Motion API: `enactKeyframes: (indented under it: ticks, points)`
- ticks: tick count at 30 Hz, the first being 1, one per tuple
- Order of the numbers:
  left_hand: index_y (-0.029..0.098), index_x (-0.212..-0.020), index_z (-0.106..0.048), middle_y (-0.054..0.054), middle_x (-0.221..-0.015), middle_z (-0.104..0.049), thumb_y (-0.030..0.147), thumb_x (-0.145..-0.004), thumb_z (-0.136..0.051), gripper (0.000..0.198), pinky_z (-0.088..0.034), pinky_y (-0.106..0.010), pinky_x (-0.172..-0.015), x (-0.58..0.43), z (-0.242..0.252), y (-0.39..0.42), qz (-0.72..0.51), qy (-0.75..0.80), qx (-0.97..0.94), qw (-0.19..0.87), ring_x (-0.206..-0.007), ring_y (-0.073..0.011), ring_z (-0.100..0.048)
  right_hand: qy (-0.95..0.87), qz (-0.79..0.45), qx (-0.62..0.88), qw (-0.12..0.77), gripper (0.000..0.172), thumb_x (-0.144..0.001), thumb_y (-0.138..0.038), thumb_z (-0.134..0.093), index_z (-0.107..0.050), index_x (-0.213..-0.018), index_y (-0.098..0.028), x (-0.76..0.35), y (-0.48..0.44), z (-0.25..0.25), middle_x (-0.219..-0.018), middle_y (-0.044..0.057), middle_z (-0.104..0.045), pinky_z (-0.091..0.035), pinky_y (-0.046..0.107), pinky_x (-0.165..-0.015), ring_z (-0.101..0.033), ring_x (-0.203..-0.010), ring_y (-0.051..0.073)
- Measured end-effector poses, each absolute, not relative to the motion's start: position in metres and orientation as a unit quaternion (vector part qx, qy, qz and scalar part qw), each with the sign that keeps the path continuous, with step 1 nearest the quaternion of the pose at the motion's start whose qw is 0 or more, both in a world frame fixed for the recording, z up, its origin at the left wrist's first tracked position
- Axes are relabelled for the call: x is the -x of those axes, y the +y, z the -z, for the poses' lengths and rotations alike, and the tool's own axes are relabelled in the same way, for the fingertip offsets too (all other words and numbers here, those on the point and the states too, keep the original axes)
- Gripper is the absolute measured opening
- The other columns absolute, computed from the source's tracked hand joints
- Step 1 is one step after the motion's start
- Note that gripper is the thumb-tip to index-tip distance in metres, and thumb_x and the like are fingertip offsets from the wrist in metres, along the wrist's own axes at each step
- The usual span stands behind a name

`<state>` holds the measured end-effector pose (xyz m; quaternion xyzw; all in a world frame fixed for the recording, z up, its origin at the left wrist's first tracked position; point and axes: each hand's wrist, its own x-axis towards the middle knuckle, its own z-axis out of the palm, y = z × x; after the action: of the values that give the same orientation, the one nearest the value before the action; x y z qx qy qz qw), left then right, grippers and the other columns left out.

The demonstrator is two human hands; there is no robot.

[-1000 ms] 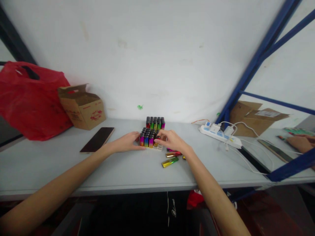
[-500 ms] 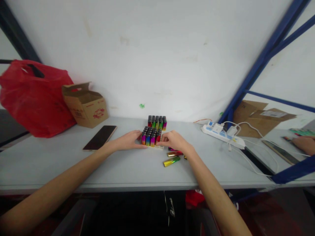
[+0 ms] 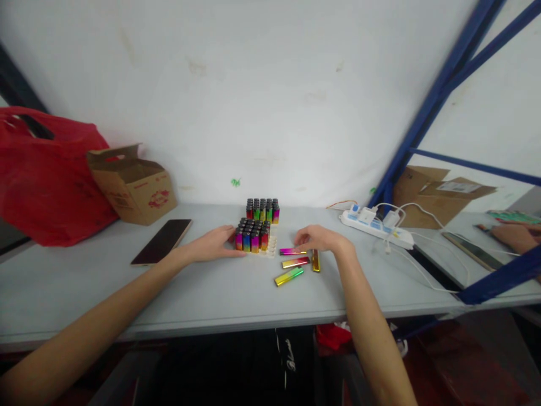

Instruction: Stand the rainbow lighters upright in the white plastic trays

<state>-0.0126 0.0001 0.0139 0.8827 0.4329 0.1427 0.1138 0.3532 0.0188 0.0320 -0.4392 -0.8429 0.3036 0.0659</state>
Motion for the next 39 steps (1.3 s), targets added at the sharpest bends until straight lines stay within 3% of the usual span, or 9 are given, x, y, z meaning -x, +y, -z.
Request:
enactKeyframes:
  ticks: [5, 9, 12, 17, 21, 28, 32, 35, 39]
  points:
    - [0.018, -0.11, -0.066, -0.01, -0.106, -0.069, 0.077, -0.078, -0.061, 0.067, -0.049, -0.036, -0.086, 0.012, -0.016, -0.002, -0.146, 0.428, -0.885, 0.115, -0.097, -0.029, -0.064, -0.864, -0.25, 0.429, 0.077, 0.037, -0.086, -0.049, -0.065, -0.077, -0.097, -0.017, -0.338, 0.018, -0.031, -0.093, 0.009, -0.077, -0.05, 0.032, -0.077, -0.068, -0.084, 0.023]
    - [0.018, -0.109, -0.065, -0.011, -0.108, -0.069, 0.076, -0.08, -0.06, 0.065, -0.049, -0.037, -0.089, 0.013, -0.013, 0.0, -0.141, 0.424, -0.888, 0.106, -0.1, -0.0298, -0.064, -0.865, -0.239, 0.431, 0.095, 0.042, -0.085, -0.052, -0.067, -0.074, -0.106, -0.016, -0.338, 0.019, -0.029, -0.099, 0.01, -0.075, -0.05, 0.033, -0.081, -0.067, -0.089, 0.024]
    - [0.019, -0.107, -0.066, -0.011, -0.108, -0.069, 0.076, -0.079, -0.061, 0.065, -0.049, -0.037, -0.088, 0.013, -0.012, 0.001, -0.15, 0.422, -0.888, 0.107, -0.098, -0.0297, -0.065, -0.862, -0.246, 0.434, 0.09, 0.04, -0.08, -0.051, -0.073, -0.074, -0.101, -0.016, -0.339, 0.02, -0.027, -0.1, 0.01, -0.075, -0.05, 0.033, -0.081, -0.067, -0.091, 0.024]
    - [0.018, -0.107, -0.066, -0.011, -0.104, -0.069, 0.079, -0.077, -0.06, 0.068, -0.05, -0.038, -0.087, 0.014, -0.011, 0.002, -0.151, 0.43, -0.884, 0.106, -0.095, -0.0296, -0.065, -0.863, -0.208, 0.448, 0.11, 0.03, -0.086, -0.043, -0.067, -0.069, -0.099, -0.016, -0.34, 0.019, -0.027, -0.093, 0.009, -0.074, -0.049, 0.031, -0.074, -0.065, -0.082, 0.021]
    - [0.018, -0.109, -0.066, -0.011, -0.105, -0.069, 0.08, -0.076, -0.061, 0.07, -0.05, -0.038, -0.087, 0.015, -0.01, 0.003, -0.152, 0.429, -0.884, 0.109, -0.095, -0.0297, -0.065, -0.85, -0.175, 0.459, 0.192, 0.031, -0.091, -0.044, -0.06, -0.064, -0.105, -0.017, -0.339, 0.018, -0.032, -0.077, 0.004, -0.069, -0.044, 0.029, -0.065, -0.06, -0.068, 0.018]
    - [0.019, -0.106, -0.065, -0.011, -0.105, -0.069, 0.078, -0.079, -0.06, 0.066, -0.05, -0.037, -0.086, 0.013, -0.013, 0.0, -0.146, 0.429, -0.884, 0.113, -0.096, -0.0295, -0.065, -0.733, -0.319, 0.417, 0.431, 0.046, -0.085, -0.063, -0.062, -0.066, -0.097, -0.019, -0.315, 0.024, -0.029, -0.083, 0.004, -0.065, -0.05, 0.031, -0.073, -0.059, -0.076, 0.017]
    - [0.017, -0.101, -0.065, -0.012, -0.103, -0.069, 0.078, -0.078, -0.06, 0.065, -0.05, -0.037, -0.084, 0.013, -0.013, 0.0, -0.145, 0.434, -0.883, 0.104, -0.094, -0.0295, -0.065, -0.625, -0.489, 0.377, 0.478, 0.046, -0.086, -0.069, -0.058, -0.056, -0.1, -0.024, -0.297, 0.021, -0.019, -0.09, 0.002, -0.064, -0.055, 0.033, -0.077, -0.062, -0.081, 0.016]
    - [0.018, -0.107, -0.065, -0.011, -0.107, -0.07, 0.077, -0.078, -0.062, 0.066, -0.05, -0.037, -0.087, 0.014, -0.012, 0.001, -0.153, 0.429, -0.883, 0.114, -0.097, -0.0293, -0.065, -0.625, -0.531, 0.366, 0.439, 0.047, -0.09, -0.067, -0.055, -0.052, -0.119, -0.029, -0.291, 0.018, -0.014, -0.077, -0.003, -0.058, -0.053, 0.028, -0.063, -0.057, -0.066, 0.013]
    - [0.018, -0.106, -0.065, -0.011, -0.106, -0.07, 0.078, -0.078, -0.061, 0.066, -0.05, -0.037, -0.087, 0.014, -0.01, 0.002, -0.156, 0.428, -0.883, 0.115, -0.096, -0.0293, -0.065, -0.647, -0.501, 0.398, 0.415, 0.057, -0.094, -0.062, -0.051, -0.046, -0.142, -0.032, -0.294, 0.021, -0.013, -0.067, -0.007, -0.039, -0.028, 0.018, -0.041, -0.032, -0.048, 0.009]
